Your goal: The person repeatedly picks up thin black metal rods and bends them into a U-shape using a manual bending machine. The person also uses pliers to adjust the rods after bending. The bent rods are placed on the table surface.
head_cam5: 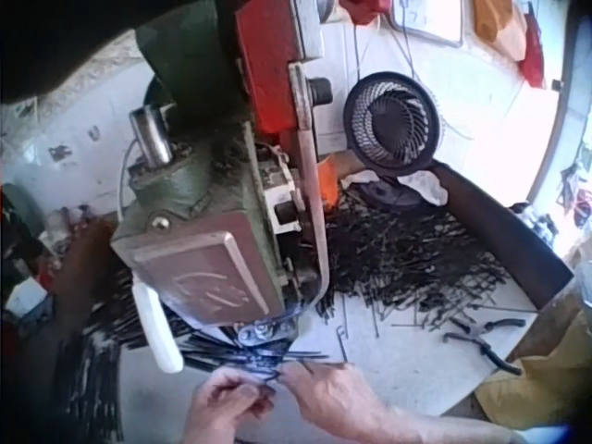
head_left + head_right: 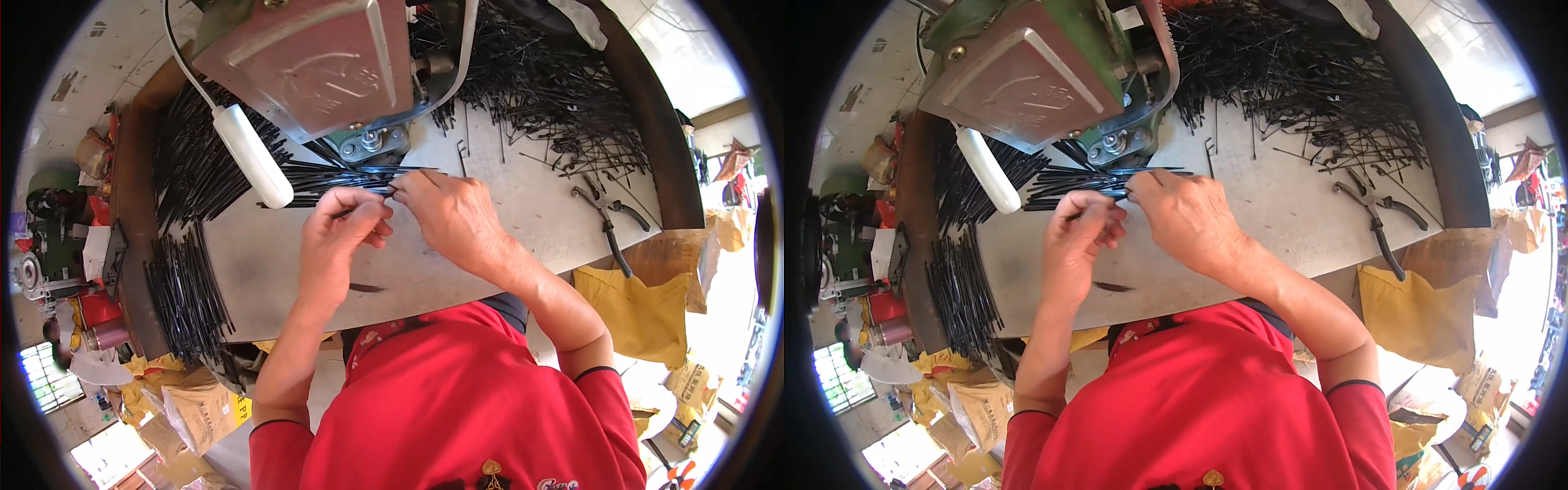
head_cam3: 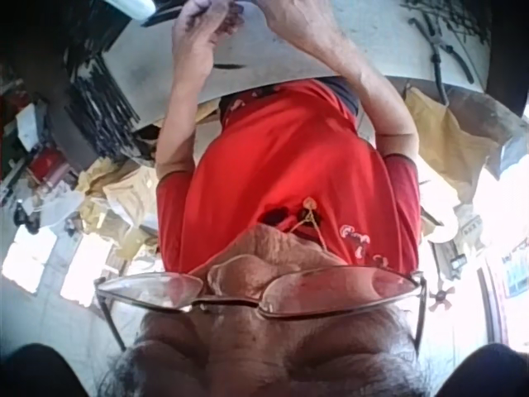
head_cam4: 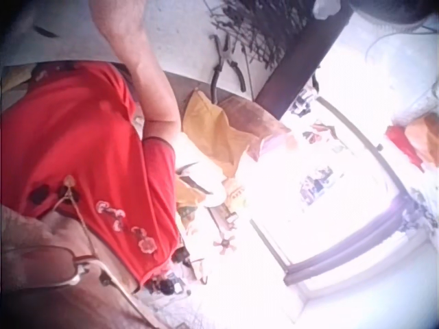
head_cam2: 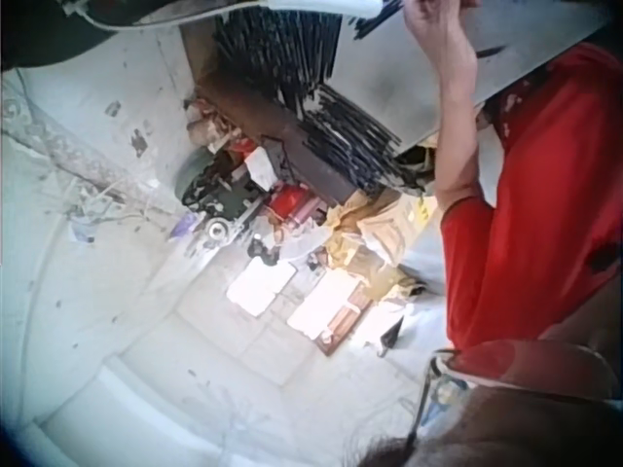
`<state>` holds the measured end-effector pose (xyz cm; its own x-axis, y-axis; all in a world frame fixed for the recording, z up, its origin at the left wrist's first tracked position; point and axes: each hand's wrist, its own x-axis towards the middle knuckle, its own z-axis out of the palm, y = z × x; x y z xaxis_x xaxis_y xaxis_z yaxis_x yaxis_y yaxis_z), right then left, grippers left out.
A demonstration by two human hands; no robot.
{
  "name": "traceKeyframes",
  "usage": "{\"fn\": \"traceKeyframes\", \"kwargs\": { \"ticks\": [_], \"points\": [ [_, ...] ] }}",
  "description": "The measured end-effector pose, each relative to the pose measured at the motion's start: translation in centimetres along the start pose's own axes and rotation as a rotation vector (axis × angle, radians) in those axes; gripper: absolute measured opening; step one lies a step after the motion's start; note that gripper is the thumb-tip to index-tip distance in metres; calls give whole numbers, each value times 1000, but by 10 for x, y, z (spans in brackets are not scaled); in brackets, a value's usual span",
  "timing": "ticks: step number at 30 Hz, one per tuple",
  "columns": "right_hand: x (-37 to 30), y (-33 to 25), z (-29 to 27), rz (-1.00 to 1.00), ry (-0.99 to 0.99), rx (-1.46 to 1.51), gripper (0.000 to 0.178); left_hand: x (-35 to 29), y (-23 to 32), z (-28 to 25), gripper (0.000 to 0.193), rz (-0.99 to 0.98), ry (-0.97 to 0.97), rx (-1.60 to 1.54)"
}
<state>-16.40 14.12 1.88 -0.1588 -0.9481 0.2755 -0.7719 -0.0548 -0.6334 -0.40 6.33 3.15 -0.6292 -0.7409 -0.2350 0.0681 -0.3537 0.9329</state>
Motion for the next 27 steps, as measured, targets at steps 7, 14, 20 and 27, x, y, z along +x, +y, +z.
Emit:
{"fn": "traceKeyframes", "kwargs": {
  "ticks": [7, 14, 20, 27],
  "points": [
    [-6, -12, 1, 324, -218, 409, 19, 3, -12, -5, 17, 182, 53, 234],
    [24, 5, -7, 175, 58, 150, 13, 47, 0, -7, 20, 105, 272, 9],
    [26, 9, 14, 82, 177, -200, 15, 49, -10, 5, 24, 69, 264, -58],
    [25, -2, 11, 83, 151, -207, 18, 50, -6, 0, 23, 43, 217, -146]
  ]
}}
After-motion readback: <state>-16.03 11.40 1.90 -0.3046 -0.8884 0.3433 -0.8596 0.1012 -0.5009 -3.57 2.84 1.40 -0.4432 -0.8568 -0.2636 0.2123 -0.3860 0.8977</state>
